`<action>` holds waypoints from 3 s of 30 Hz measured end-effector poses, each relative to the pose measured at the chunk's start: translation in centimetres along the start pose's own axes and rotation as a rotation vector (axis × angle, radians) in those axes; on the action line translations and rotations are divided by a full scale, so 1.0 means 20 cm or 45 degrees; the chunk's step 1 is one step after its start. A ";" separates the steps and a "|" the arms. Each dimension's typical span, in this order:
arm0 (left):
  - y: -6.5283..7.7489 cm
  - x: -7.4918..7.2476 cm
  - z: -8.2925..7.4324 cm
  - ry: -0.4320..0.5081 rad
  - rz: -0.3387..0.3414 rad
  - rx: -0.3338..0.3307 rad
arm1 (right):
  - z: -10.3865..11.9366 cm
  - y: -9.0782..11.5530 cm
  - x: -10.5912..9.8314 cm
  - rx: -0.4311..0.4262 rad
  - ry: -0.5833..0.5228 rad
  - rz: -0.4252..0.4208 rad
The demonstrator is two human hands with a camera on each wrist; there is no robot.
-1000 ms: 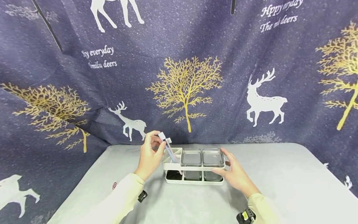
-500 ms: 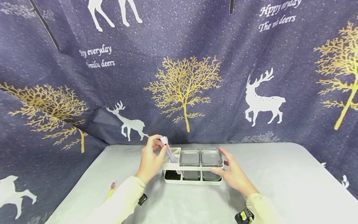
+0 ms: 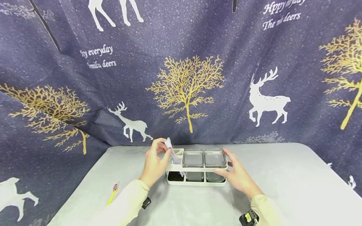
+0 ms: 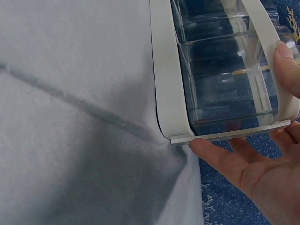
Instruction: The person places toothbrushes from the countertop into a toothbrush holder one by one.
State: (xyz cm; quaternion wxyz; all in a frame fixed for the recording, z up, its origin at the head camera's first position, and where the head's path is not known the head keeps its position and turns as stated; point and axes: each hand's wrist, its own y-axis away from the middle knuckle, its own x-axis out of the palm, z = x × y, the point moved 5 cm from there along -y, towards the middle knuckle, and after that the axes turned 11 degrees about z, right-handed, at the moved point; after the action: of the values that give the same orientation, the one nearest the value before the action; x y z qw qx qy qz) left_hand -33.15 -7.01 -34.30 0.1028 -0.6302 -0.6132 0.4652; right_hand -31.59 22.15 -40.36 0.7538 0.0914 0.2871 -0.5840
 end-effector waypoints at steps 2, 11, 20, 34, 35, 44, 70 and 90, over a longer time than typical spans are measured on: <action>0.00 0.00 0.00 0.004 -0.006 0.006 | 0.00 0.00 0.00 -0.003 -0.004 0.003; 0.01 0.02 0.01 0.033 -0.018 0.008 | 0.00 0.01 -0.02 0.004 -0.007 0.003; 0.01 0.00 0.02 -0.017 -0.039 -0.015 | 0.01 0.00 0.00 0.027 -0.022 0.019; 0.05 -0.02 0.08 -0.019 0.018 -0.117 | -0.01 0.00 0.01 0.049 -0.020 0.032; 0.06 -0.02 0.08 -0.025 0.028 -0.128 | -0.01 0.00 0.01 0.050 -0.017 0.033; 0.08 -0.18 0.12 -0.109 0.026 -0.149 | -0.02 0.01 0.00 0.076 0.017 0.053; 0.59 -0.76 0.48 -0.596 0.774 -1.136 | -0.01 0.00 0.01 0.064 0.001 0.081; 0.67 -0.76 0.51 -0.667 0.715 -1.187 | -0.02 0.00 0.01 0.048 0.021 0.080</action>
State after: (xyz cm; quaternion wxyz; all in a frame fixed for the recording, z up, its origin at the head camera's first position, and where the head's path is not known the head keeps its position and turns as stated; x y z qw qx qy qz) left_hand -28.47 -27.68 -42.34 -0.4654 -0.6110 -0.5677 0.2964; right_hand -31.71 22.13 -40.70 0.7675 0.1193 0.2792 -0.5645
